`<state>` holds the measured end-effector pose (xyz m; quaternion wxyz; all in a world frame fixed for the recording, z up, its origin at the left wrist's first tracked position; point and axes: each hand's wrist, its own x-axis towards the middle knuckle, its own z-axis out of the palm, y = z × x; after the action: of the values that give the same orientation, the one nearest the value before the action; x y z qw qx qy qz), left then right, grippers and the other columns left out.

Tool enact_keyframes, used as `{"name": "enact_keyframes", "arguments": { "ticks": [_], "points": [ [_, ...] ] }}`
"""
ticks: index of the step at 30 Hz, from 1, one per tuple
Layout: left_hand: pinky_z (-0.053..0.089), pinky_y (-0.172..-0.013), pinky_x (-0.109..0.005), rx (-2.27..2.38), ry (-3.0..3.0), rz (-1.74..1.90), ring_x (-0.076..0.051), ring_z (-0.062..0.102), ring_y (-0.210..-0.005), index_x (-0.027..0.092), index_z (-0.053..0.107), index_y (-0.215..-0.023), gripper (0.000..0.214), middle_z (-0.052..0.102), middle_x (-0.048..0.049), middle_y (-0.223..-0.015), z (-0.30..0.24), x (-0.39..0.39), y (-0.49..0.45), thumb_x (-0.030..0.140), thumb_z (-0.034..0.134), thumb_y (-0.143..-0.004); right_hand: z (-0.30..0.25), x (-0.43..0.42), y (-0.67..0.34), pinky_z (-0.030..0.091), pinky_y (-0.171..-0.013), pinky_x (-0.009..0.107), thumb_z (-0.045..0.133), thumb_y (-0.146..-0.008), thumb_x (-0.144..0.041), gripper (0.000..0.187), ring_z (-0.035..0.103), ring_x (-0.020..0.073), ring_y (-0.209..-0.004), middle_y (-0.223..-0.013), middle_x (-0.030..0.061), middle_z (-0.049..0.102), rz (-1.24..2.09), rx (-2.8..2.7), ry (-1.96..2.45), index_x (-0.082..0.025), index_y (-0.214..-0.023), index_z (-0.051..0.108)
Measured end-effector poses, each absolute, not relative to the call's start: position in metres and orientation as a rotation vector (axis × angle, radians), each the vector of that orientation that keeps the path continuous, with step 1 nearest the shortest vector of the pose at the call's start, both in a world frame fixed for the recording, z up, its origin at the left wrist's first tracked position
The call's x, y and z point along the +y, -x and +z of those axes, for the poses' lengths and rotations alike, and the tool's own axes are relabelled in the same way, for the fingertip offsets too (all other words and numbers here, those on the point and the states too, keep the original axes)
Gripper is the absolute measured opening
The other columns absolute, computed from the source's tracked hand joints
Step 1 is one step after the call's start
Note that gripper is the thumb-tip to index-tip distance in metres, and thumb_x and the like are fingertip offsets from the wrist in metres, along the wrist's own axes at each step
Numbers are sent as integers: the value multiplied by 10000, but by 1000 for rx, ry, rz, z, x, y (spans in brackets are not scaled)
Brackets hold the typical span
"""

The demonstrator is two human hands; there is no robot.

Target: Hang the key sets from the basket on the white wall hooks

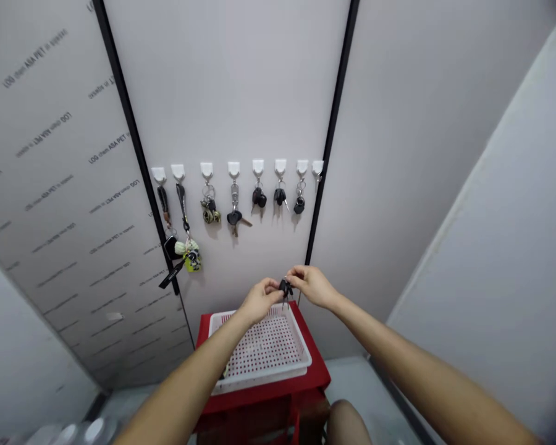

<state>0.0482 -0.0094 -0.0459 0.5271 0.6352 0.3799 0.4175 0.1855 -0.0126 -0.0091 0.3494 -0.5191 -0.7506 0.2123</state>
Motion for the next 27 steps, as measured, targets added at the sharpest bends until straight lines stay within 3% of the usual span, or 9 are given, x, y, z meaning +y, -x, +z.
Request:
{"name": "enact_keyframes", "arguments": {
  "ticks": [4, 13, 27],
  "points": [
    [360, -566, -206, 892, -1532, 1077, -60, 460, -549, 120, 445, -827, 204, 526, -1, -626, 4, 2, -68, 117, 454, -623, 36, 4, -206, 355, -486, 189, 427, -623, -271, 157, 417, 64, -473, -518, -17, 479, 522, -1770, 1284, -131, -593, 493],
    [357, -762, -245, 820, -1847, 1297, -110, 476, -843, 121, 441, -999, 365, 512, -82, -970, 85, 27, -110, 81, 437, -636, 130, 42, -234, 362, -437, 174, 450, -611, -220, 116, 426, 48, -444, -515, -5, 499, 377, -1372, 1275, -120, -606, 509],
    [313, -804, -267, 1255, -2223, 1087, -171, 435, -939, 101, 432, -1036, 405, 488, -106, -1032, 115, 29, -122, 128, 409, -632, 157, 72, -247, 347, -479, 197, 447, -625, -233, 183, 509, 99, -522, -616, 56, 577, -40, -1457, 1636, -111, -677, 573]
  ]
}}
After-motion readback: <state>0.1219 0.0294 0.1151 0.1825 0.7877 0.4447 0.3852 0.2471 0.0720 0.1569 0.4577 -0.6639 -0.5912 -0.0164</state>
